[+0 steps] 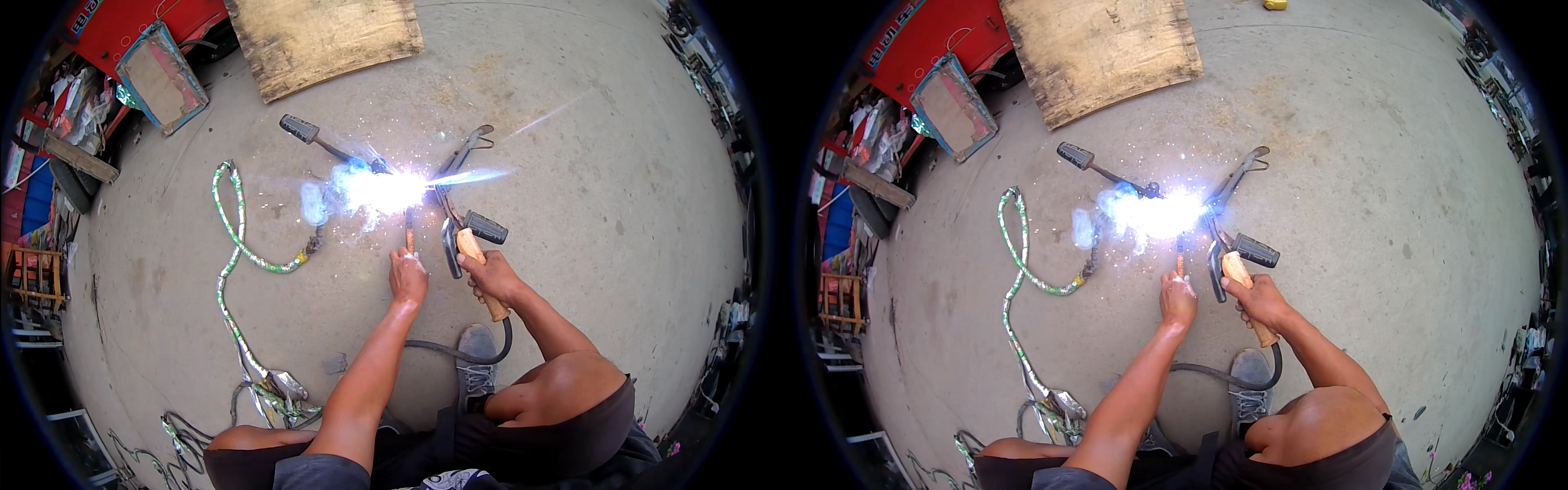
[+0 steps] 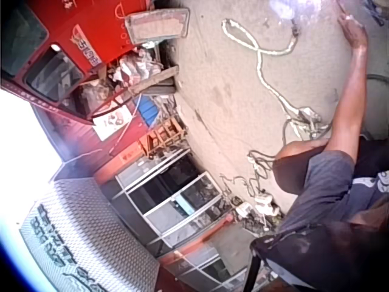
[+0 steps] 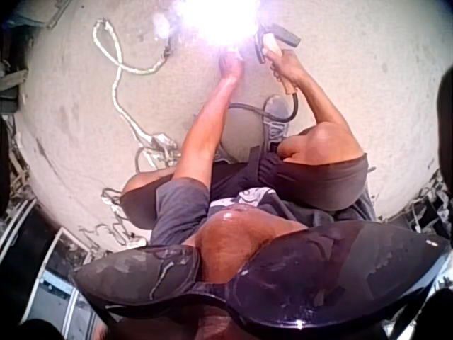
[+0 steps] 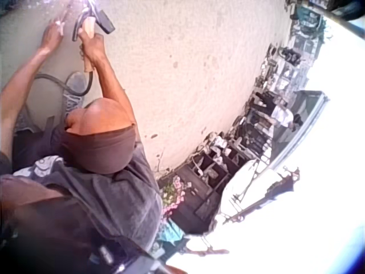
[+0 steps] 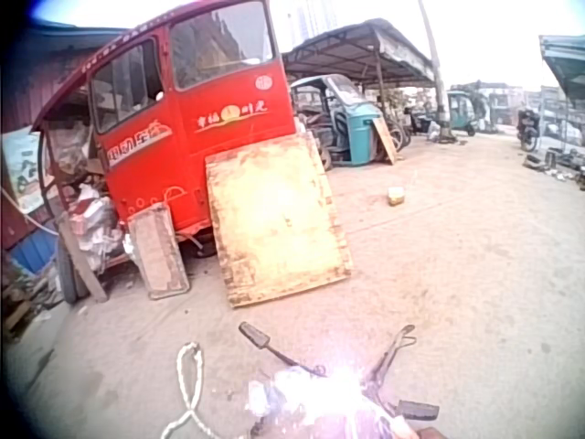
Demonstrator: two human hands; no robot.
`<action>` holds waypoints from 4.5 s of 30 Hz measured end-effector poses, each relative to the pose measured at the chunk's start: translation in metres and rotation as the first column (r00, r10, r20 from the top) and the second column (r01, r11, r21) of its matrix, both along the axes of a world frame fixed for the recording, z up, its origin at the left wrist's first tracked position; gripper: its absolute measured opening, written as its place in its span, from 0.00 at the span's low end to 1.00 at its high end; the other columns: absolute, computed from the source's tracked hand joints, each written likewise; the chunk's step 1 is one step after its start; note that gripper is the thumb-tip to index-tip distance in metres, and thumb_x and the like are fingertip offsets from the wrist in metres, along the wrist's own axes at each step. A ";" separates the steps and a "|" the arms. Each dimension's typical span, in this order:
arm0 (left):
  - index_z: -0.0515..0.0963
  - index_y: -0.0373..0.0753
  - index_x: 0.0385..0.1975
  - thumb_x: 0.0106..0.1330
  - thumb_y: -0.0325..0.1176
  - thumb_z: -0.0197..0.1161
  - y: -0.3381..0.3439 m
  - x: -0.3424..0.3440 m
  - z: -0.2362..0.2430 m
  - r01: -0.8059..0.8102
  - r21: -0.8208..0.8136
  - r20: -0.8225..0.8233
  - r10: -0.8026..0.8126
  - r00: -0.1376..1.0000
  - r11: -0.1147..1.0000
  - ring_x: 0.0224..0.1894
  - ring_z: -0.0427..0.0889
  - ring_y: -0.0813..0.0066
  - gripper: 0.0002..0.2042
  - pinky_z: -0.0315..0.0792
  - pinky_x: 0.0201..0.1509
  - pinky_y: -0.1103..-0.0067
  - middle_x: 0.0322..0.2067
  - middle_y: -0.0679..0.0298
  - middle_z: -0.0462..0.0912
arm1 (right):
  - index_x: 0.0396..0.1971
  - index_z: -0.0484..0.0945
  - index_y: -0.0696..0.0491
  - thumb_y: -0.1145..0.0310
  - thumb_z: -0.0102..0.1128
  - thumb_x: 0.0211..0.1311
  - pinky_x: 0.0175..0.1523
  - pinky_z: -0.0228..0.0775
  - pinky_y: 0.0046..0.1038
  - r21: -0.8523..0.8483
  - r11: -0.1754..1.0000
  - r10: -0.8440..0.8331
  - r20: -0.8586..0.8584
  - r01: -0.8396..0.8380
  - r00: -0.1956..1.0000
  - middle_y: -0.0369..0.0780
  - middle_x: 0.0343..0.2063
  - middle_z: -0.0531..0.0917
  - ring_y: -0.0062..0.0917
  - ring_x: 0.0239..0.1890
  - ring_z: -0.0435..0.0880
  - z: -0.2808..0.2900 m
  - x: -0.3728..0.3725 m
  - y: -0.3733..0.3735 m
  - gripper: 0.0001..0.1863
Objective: The person sits on the floor and uses a welding torch to join metal parts of a pedal assembly. They position the parts, weld them together, and then inspect the welded joint.
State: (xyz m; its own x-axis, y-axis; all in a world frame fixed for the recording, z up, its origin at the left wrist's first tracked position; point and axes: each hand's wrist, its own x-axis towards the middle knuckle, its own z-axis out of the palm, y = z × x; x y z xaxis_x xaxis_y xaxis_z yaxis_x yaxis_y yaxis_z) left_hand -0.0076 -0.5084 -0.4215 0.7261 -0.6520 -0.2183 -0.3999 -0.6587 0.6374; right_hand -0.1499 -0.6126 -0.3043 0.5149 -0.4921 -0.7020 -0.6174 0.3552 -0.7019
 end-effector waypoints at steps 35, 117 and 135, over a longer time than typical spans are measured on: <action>0.72 0.27 0.42 0.67 0.28 0.56 -0.001 0.000 -0.001 -0.017 0.041 -0.014 0.017 1.000 0.999 0.43 0.78 0.43 0.10 0.73 0.47 0.59 0.42 0.42 0.73 | 0.27 0.71 0.56 0.47 0.61 0.62 0.19 0.69 0.24 -0.015 1.000 0.006 -0.016 -0.006 1.000 0.35 0.18 0.73 0.18 0.15 0.73 -0.001 0.002 -0.001 0.24; 0.71 0.25 0.44 0.68 0.30 0.55 0.000 -0.001 0.014 0.025 0.101 0.000 -0.025 1.000 0.995 0.40 0.81 0.46 0.12 0.78 0.44 0.63 0.42 0.44 0.73 | 0.29 0.72 0.56 0.47 0.62 0.62 0.17 0.67 0.24 0.014 0.998 -0.056 0.020 0.056 0.998 0.35 0.17 0.73 0.17 0.14 0.72 -0.003 -0.007 -0.002 0.24; 0.71 0.27 0.43 0.68 0.31 0.56 0.001 0.000 0.006 0.012 0.075 0.032 -0.015 0.999 0.997 0.40 0.80 0.44 0.12 0.77 0.44 0.61 0.42 0.43 0.73 | 0.27 0.71 0.55 0.46 0.63 0.61 0.17 0.67 0.24 0.015 0.998 -0.057 0.043 0.056 0.997 0.34 0.17 0.73 0.17 0.14 0.72 -0.003 -0.008 -0.002 0.25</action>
